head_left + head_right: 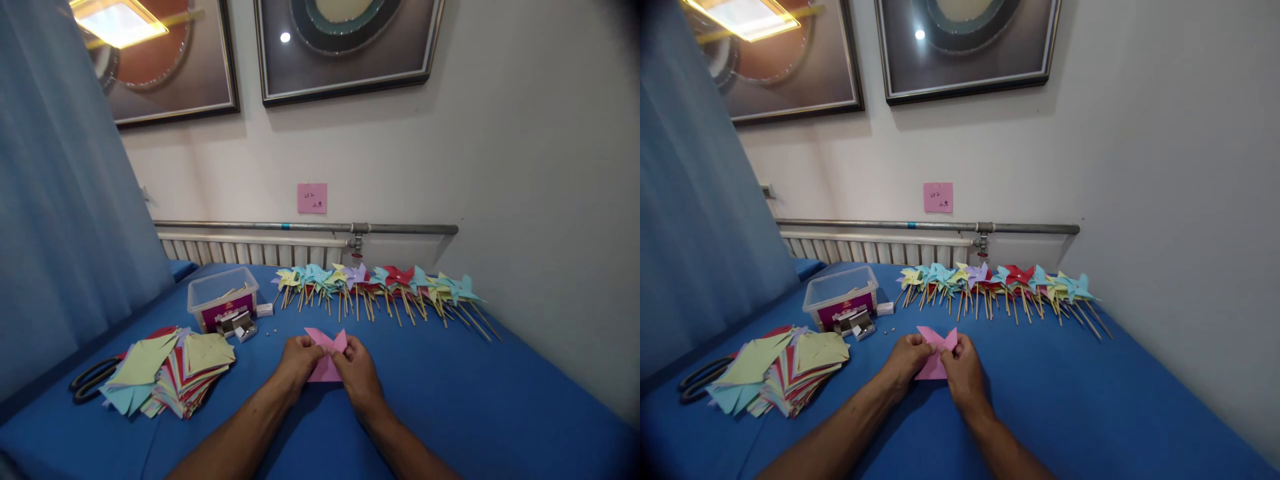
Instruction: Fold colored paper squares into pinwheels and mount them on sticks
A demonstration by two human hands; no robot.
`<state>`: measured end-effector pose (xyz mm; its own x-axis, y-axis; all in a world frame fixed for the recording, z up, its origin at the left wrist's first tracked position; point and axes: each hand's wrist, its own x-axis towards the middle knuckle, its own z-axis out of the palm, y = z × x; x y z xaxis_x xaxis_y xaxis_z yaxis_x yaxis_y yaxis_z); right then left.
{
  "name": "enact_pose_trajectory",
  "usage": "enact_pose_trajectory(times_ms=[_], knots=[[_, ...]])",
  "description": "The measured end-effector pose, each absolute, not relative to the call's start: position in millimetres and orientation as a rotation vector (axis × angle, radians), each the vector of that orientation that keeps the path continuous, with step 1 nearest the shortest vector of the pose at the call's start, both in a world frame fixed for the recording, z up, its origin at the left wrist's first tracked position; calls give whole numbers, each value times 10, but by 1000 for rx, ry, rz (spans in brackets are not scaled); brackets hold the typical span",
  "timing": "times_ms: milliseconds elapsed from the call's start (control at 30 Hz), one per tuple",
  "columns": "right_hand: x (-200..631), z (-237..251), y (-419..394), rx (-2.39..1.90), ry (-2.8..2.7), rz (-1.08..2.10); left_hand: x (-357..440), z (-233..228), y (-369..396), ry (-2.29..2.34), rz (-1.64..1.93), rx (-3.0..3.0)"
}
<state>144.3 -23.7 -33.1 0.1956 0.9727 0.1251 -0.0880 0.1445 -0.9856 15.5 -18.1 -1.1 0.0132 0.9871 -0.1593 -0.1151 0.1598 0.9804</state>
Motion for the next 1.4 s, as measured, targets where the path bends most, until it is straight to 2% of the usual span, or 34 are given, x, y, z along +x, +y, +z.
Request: enact_pose_trajectory(times_ms=[633,967,1400], knots=[[1430,-244,-341,-1049,-1071,1103,115,-24,-138,1191,1206,954],[1344,-153,-565,-1095,-1596,740,68,22,-130,1125,1341,751],[1372,-108,-525,-1234,-1554,485,145,-41,-115,1152,1321,869]])
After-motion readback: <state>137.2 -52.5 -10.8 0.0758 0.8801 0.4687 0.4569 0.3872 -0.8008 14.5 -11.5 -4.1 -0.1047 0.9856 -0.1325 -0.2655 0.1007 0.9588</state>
